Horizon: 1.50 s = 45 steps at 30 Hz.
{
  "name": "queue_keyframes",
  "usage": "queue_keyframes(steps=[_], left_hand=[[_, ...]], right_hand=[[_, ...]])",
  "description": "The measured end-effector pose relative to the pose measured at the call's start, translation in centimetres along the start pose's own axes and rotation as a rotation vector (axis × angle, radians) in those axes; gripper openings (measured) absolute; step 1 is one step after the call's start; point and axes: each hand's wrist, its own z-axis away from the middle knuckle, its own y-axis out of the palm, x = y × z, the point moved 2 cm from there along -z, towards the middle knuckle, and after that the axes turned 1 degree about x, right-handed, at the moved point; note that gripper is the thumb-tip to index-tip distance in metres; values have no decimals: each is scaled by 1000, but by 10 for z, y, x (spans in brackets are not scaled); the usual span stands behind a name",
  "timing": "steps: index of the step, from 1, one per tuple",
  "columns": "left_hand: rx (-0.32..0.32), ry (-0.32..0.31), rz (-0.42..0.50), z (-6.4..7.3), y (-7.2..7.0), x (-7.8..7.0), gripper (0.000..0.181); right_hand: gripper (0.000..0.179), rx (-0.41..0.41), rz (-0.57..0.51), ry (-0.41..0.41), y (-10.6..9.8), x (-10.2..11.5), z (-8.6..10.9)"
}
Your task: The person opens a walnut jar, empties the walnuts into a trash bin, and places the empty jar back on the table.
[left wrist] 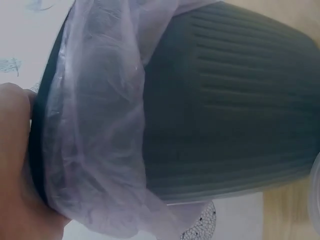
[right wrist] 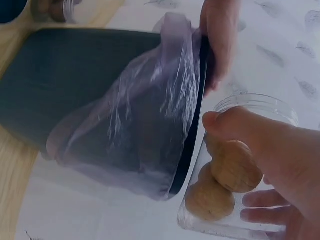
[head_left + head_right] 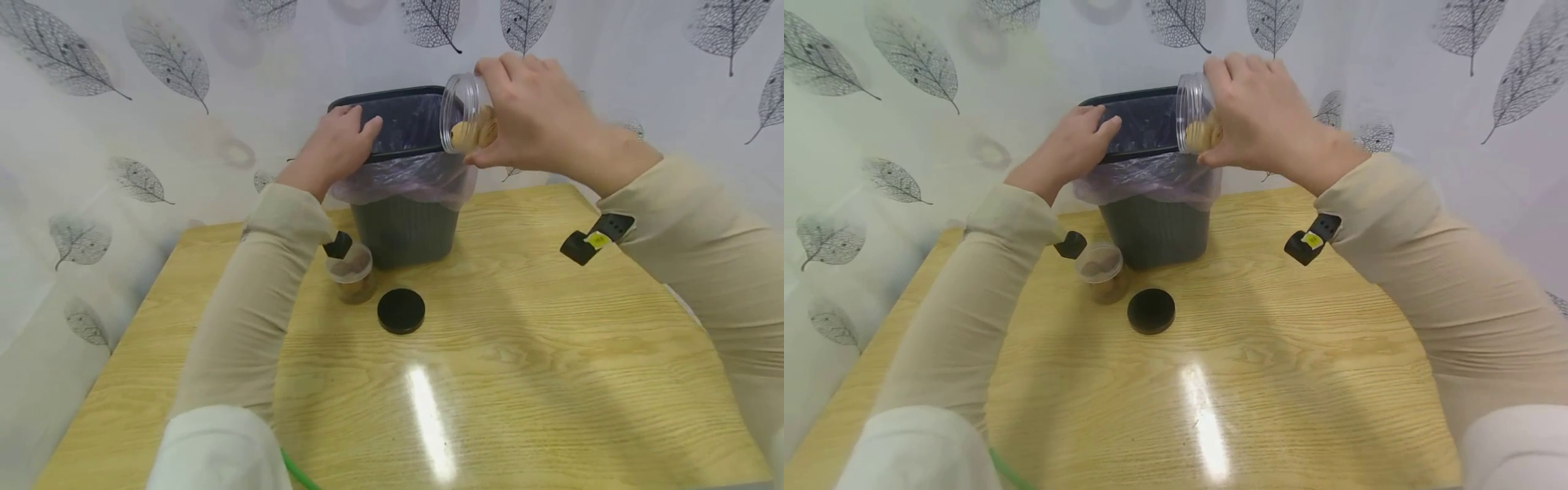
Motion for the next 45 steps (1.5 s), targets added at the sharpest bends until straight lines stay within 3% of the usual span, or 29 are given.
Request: queue_keyframes(steps=[8, 19, 45], left_hand=[[38, 2, -169, -6, 3, -3, 73], [24, -36, -144, -2, 9, -4, 77], [2, -66, -152, -5, 10, 0, 82]], right_hand=[[104, 129, 35, 20, 2, -17, -25], [100, 229, 138, -14, 8, -30, -42], [82, 178, 371, -140, 14, -26, -52]])
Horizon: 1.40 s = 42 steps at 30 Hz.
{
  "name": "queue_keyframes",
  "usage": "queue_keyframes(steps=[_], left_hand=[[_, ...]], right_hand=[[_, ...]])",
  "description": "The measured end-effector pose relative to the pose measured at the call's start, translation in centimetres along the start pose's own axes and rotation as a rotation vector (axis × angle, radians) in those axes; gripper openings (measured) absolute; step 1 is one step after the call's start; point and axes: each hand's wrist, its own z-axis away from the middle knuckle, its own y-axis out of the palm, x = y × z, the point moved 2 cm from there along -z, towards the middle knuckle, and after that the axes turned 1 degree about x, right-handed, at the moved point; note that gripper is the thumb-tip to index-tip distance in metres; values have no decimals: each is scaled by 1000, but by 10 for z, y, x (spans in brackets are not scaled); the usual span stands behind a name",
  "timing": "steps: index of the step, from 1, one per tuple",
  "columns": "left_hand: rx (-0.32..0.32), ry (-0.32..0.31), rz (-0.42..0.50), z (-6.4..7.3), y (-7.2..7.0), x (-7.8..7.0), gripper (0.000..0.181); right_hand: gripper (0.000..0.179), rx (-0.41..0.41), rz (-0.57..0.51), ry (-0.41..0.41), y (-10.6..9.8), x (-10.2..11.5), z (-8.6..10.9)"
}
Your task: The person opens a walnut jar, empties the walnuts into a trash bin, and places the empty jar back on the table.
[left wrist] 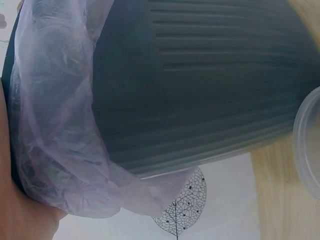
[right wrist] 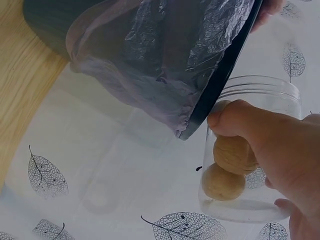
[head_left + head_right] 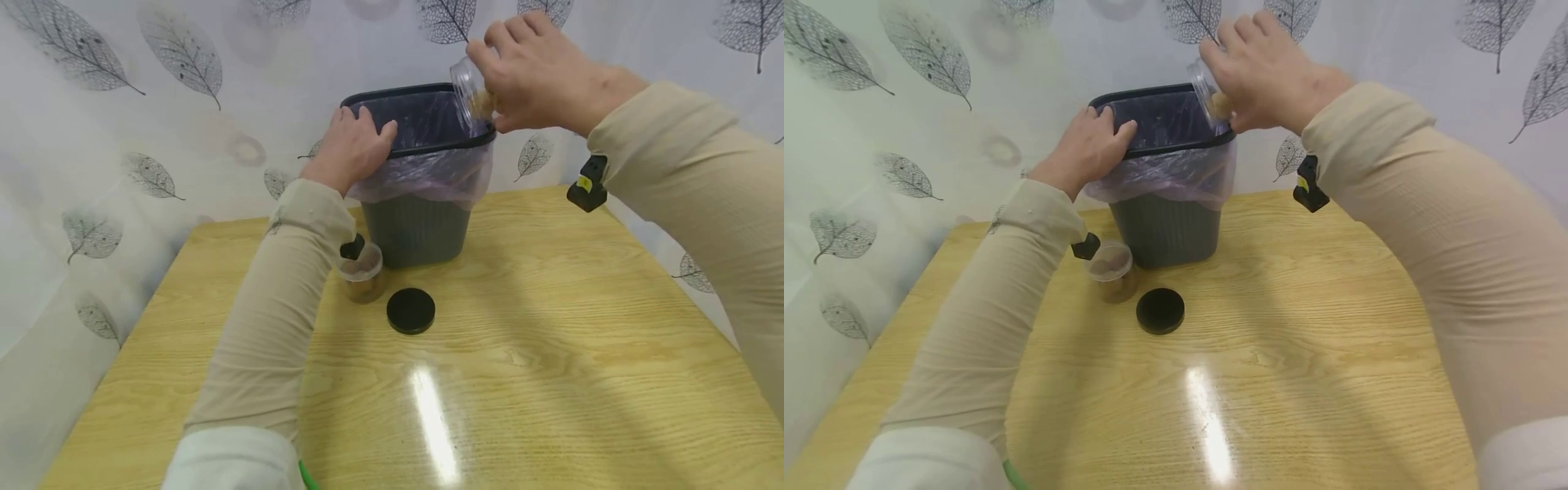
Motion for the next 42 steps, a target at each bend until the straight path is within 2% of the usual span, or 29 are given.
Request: queue_keyframes(steps=[9, 17, 21, 27, 42], left_hand=[[-7, -1, 21, 0, 1, -1, 83], [-12, -7, 17, 0, 3, -2, 85], [-10, -8, 26, 0, 3, -2, 85], [-8, -19, 40, 3, 2, 0, 84], [-28, -6, 31, -1, 0, 1, 85]], right_hand=[[96, -3, 108, -28, 4, 3, 0], [103, -3, 140, -52, 5, 1, 3], [103, 0, 170, -53, 5, 1, 3], [103, -32, 220, -98, 4, 5, 1], [100, -75, 244, -126, 3, 8, -1]])
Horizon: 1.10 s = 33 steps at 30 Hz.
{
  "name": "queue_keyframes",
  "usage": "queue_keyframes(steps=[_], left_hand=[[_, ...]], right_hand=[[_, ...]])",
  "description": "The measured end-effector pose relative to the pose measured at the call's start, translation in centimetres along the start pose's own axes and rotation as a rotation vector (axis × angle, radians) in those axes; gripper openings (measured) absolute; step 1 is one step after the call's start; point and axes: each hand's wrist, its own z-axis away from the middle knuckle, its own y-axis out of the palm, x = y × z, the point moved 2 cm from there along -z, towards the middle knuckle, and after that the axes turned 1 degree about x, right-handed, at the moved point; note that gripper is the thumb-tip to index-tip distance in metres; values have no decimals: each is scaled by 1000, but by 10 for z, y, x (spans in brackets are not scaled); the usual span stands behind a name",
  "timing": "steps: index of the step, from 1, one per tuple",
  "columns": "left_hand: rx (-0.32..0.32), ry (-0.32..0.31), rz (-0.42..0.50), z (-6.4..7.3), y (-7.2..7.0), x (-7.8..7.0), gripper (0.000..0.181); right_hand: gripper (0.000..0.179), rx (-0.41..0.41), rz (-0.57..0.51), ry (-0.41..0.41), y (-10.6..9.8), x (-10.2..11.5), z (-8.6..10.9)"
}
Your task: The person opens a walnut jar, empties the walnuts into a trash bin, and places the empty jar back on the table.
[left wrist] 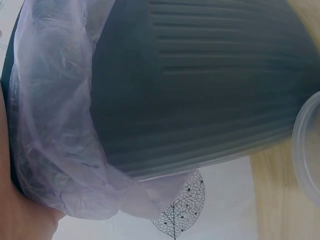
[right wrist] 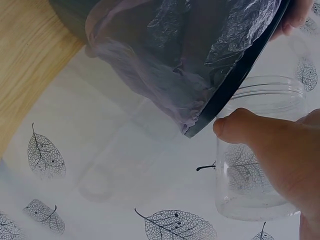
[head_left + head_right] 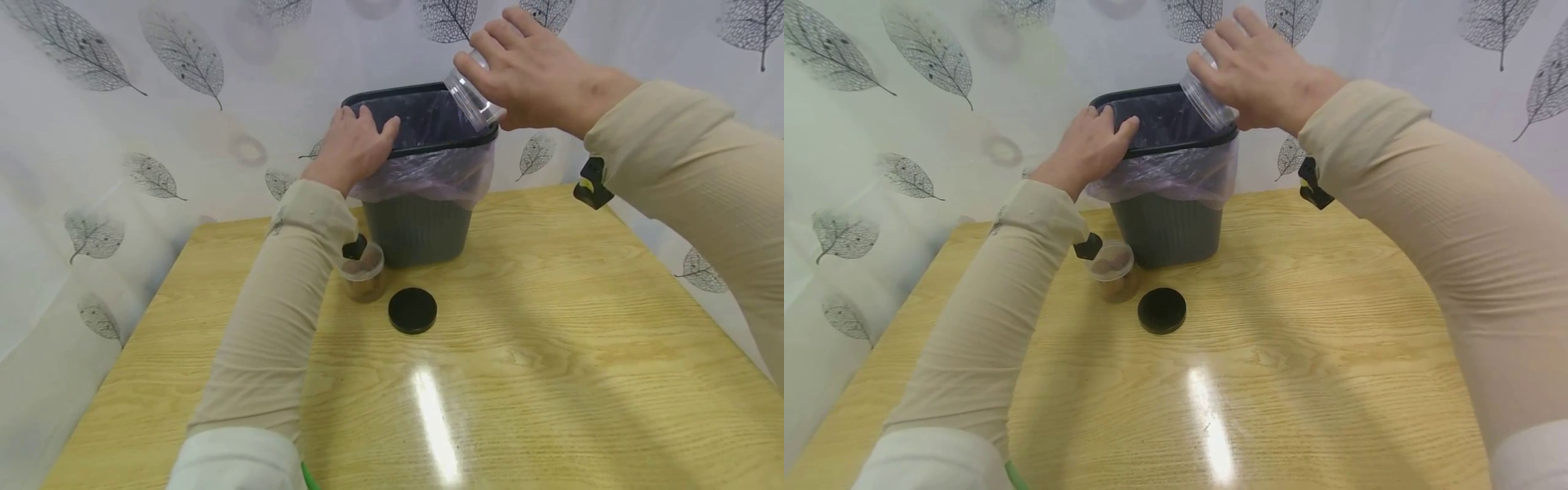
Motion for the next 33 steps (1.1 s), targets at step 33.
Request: queue_keyframes(steps=[33], left_hand=[[-27, -15, 14, -2, 1, -1, 84]], right_hand=[[101, -18, 131, -116, -4, 5, -4]])
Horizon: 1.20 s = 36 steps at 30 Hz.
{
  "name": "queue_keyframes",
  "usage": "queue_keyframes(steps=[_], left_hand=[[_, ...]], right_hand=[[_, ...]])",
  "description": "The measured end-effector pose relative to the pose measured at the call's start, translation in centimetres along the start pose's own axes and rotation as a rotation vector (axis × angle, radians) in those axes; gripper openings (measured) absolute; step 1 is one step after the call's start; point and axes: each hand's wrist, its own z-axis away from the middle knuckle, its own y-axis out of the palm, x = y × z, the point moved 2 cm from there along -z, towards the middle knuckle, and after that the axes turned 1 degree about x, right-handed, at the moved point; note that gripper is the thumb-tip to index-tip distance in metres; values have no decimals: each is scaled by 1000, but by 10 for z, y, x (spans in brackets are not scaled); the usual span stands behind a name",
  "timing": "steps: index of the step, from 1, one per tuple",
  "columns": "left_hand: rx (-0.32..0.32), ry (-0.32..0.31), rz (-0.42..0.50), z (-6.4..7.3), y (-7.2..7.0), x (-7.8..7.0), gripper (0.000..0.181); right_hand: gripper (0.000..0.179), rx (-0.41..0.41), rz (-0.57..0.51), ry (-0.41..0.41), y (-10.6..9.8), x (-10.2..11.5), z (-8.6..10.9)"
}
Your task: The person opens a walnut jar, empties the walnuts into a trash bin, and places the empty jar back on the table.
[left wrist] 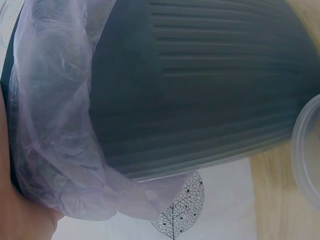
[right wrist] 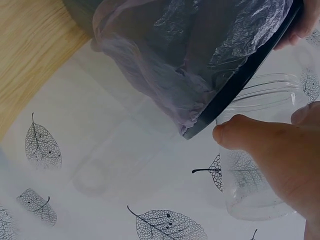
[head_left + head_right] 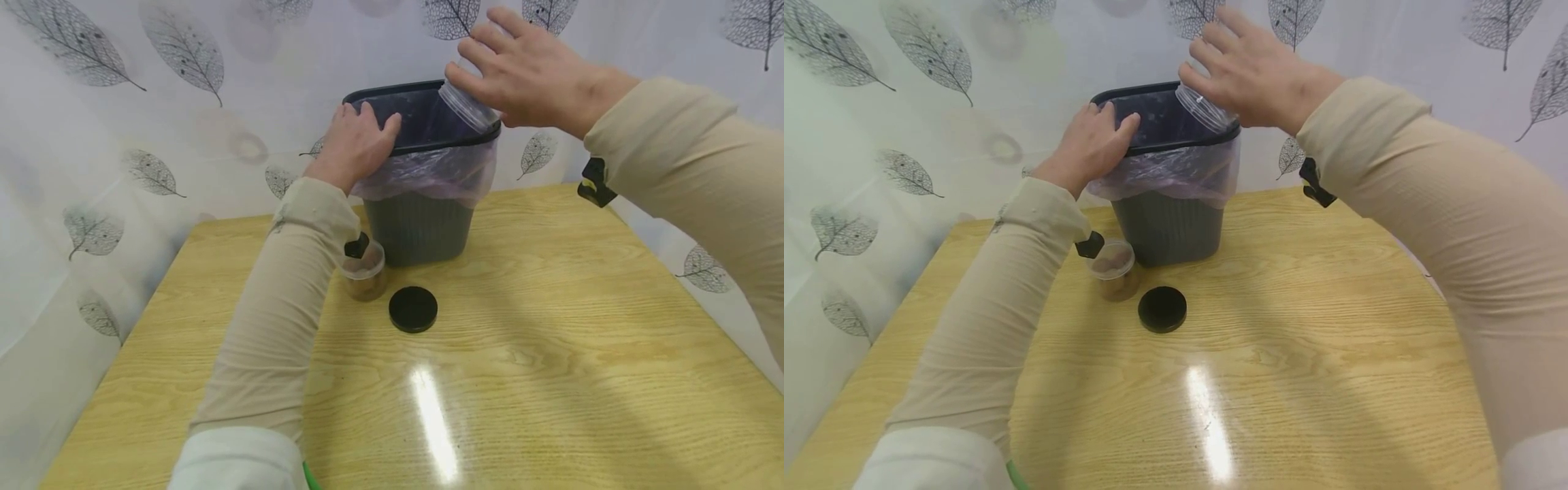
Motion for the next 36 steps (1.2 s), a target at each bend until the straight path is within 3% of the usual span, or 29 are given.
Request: queue_keyframes(steps=[12, 18, 25, 31, 36], left_hand=[[6, 3, -6, 0, 1, -1, 83], [-3, 5, 3, 1, 0, 0, 83], [-6, 11, -5, 0, 1, 0, 82], [-10, 9, 6, 0, 0, 0, 82], [-5, 5, 3, 1, 0, 0, 82]], right_hand=[[100, -7, 14, -18, 2, 2, 2], [100, -6, -8, 16, -1, -3, 1], [101, -9, 37, -4, 3, 1, 3], [99, -46, 11, -3, 2, 0, 3], [100, -30, 6, 14, 2, 1, 3]])
